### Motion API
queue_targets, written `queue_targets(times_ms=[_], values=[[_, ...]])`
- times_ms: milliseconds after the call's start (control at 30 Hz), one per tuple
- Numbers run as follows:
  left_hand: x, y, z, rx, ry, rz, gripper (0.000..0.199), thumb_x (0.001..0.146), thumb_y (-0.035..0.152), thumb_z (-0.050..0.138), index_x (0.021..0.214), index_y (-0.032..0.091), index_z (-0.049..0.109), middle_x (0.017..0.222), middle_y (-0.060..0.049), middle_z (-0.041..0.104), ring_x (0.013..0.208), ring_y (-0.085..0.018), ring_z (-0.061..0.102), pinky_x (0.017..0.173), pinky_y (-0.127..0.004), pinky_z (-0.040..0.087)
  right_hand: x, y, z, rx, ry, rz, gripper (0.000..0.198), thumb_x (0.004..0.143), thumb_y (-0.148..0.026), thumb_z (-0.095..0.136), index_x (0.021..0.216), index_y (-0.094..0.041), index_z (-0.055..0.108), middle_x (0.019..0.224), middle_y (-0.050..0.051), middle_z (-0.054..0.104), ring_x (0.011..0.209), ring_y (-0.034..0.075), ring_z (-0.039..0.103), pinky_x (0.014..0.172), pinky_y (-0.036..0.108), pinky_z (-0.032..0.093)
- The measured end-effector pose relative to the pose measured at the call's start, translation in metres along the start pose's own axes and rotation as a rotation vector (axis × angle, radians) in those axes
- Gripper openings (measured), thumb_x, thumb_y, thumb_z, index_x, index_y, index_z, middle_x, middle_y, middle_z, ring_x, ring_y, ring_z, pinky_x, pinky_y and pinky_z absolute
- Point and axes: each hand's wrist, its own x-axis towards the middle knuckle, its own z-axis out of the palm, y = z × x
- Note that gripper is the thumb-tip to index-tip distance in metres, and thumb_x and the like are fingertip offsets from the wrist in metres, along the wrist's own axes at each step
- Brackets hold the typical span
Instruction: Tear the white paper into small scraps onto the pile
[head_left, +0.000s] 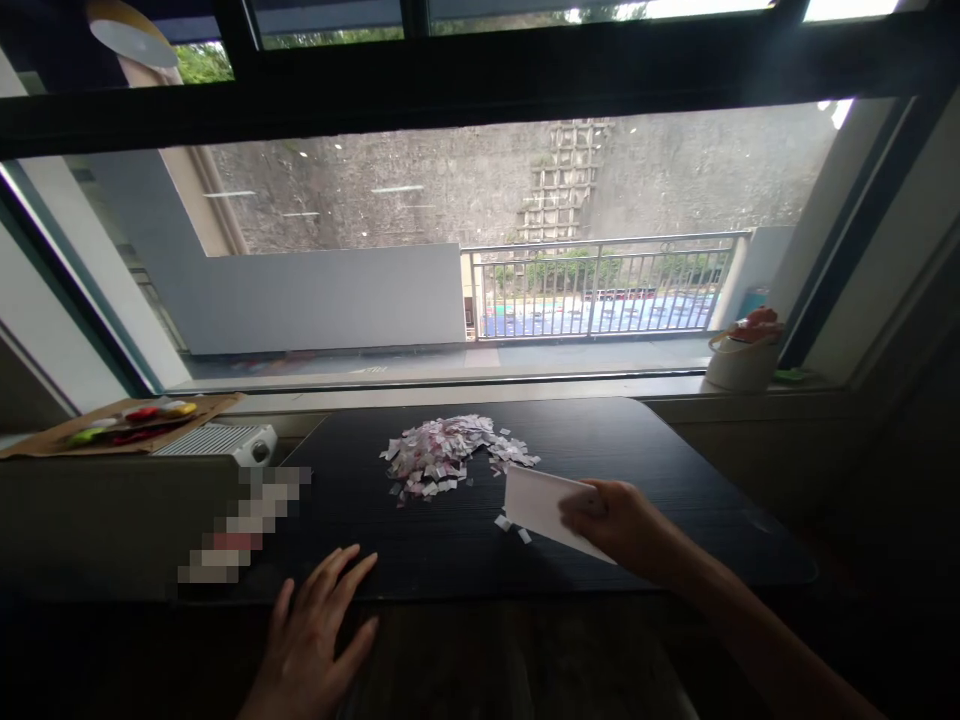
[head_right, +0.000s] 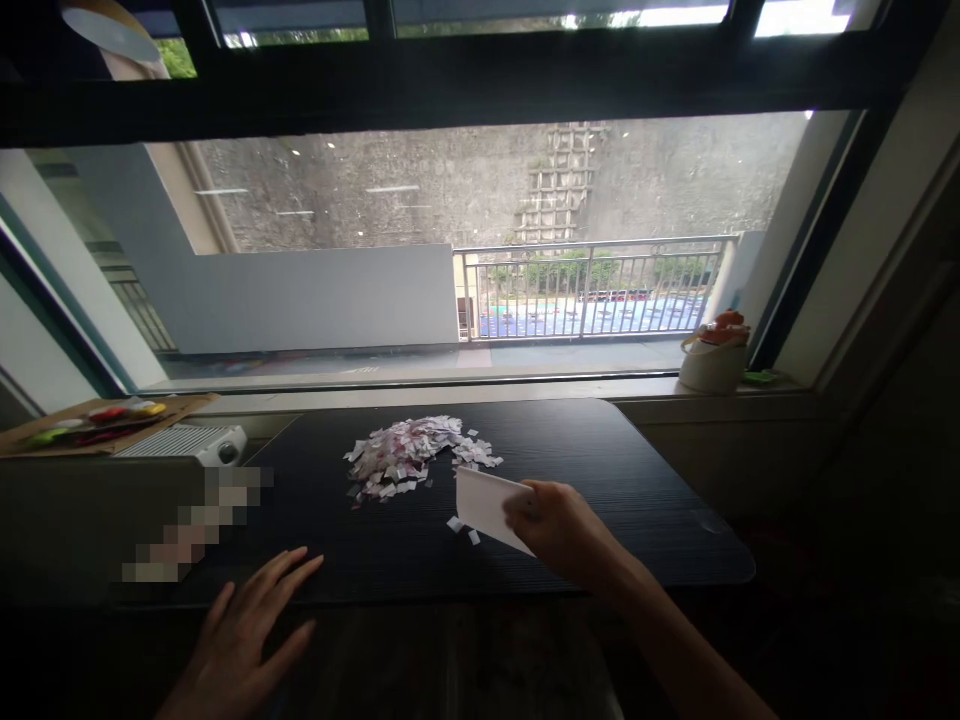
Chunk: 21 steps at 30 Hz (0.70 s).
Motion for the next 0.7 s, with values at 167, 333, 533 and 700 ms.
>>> queue_targets(times_ms=[167,333,533,700], values=[[0.01,0.004,-0.016,-0.089,0.023,-0.032,0.041,0.085,0.039,0.037,0.117,0.027,0.06,0.129,-0.007,0.058,0.124,-0.027,0.048,0.104,-0.056,0.028,-0.022,0.005,-0.031,-0.018,0.008,0.082,0.019,0.071,-0.032,0.06,0.069,-0.015,0.069,0.057,-0.001,0.063,0.053,0.013,0.054,0.047,0.021,0.039],[0.061,0.055,-0.04,-0.236,0.045,0.146,0.025,0.079,0.036,0.05,0.093,0.028,0.07,0.103,-0.004,0.07,0.104,-0.026,0.059,0.102,-0.051,0.03,-0.012,0.024,-0.036,0.131,0.198,0.231,0.027,0.065,-0.037,0.065,0.076,-0.014,0.073,0.059,0.001,0.068,0.056,0.018,0.061,0.049,0.025,0.044],[0.116,0.155,-0.029,-0.463,-0.34,0.382,0.022,0.074,0.029,0.06,0.09,0.022,0.072,0.094,-0.006,0.069,0.094,-0.023,0.059,0.09,-0.036,0.04,-0.001,0.069,-0.013,0.491,0.419,0.349,0.034,0.063,-0.039,0.067,0.082,-0.012,0.073,0.071,0.008,0.074,0.066,0.025,0.069,0.057,0.032,0.053],[0.128,0.176,-0.018,-0.448,-0.452,0.341,0.01,0.065,0.023,0.063,0.072,0.021,0.07,0.076,-0.004,0.066,0.077,-0.02,0.057,0.073,-0.03,0.042,-0.002,0.076,-0.005,0.447,0.416,0.333,0.031,0.064,-0.035,0.065,0.083,-0.013,0.073,0.072,0.007,0.074,0.069,0.025,0.068,0.058,0.031,0.051]])
